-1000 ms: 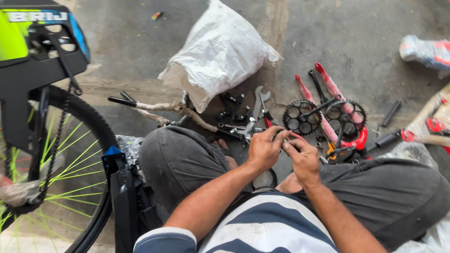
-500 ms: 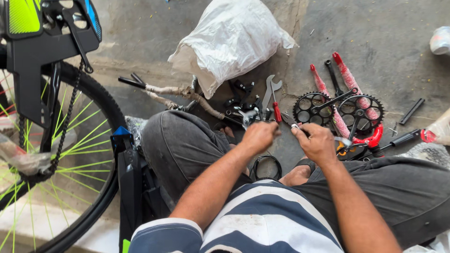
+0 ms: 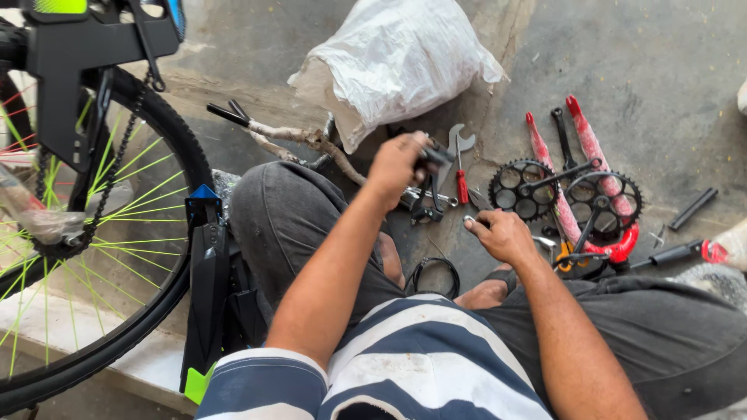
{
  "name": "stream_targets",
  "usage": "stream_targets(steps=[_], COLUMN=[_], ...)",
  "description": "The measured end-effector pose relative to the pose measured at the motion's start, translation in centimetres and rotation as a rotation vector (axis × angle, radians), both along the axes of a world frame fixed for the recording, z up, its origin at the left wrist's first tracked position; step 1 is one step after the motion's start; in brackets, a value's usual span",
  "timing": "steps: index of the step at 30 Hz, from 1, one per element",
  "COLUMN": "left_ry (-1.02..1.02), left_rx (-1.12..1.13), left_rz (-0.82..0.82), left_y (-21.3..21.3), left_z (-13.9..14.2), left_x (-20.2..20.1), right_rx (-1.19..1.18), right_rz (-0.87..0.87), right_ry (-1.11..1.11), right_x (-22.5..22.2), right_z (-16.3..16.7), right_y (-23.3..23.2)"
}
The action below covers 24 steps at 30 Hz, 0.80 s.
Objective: The person sits on the floor of a bicycle workshop assembling a brake caliper and lever assembly. They fit small parts together by hand, use a wrench and pliers to tighten components, and hold the assembly up to check the fit while other bicycle parts lie around them.
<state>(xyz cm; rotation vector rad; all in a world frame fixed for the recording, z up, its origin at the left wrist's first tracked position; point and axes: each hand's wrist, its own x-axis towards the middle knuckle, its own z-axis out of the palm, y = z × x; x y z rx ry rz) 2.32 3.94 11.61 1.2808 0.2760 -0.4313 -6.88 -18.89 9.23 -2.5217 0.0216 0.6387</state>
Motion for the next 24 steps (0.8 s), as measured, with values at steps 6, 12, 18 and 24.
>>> stream_targets(steps=[6,12,18,24], left_ry=[0.088,-0.427,-0.588,-0.346], left_rx=[-0.457,-0.315,0.128,0.896], left_rz=[0.193,0.334,0.369,0.161], left_y=[5.9,13.9,24.2,24.3], left_z=[7.4,16.9,17.2,4.6], left_x=[1.4,-2.9,-10.3,-15.5], right_rx=[-0.04,-0.103,-0.21,-0.279], right_rz=[0.037,0.112,0.193,0.384], right_ry=[0.077,0.077,0.185,0.167], right_x=[0.1,-0.2,-0.7,-2.8], right_z=[0.2,-1.1,-2.5,-3.8], right_y=[0.3,0.7,3.0,4.5])
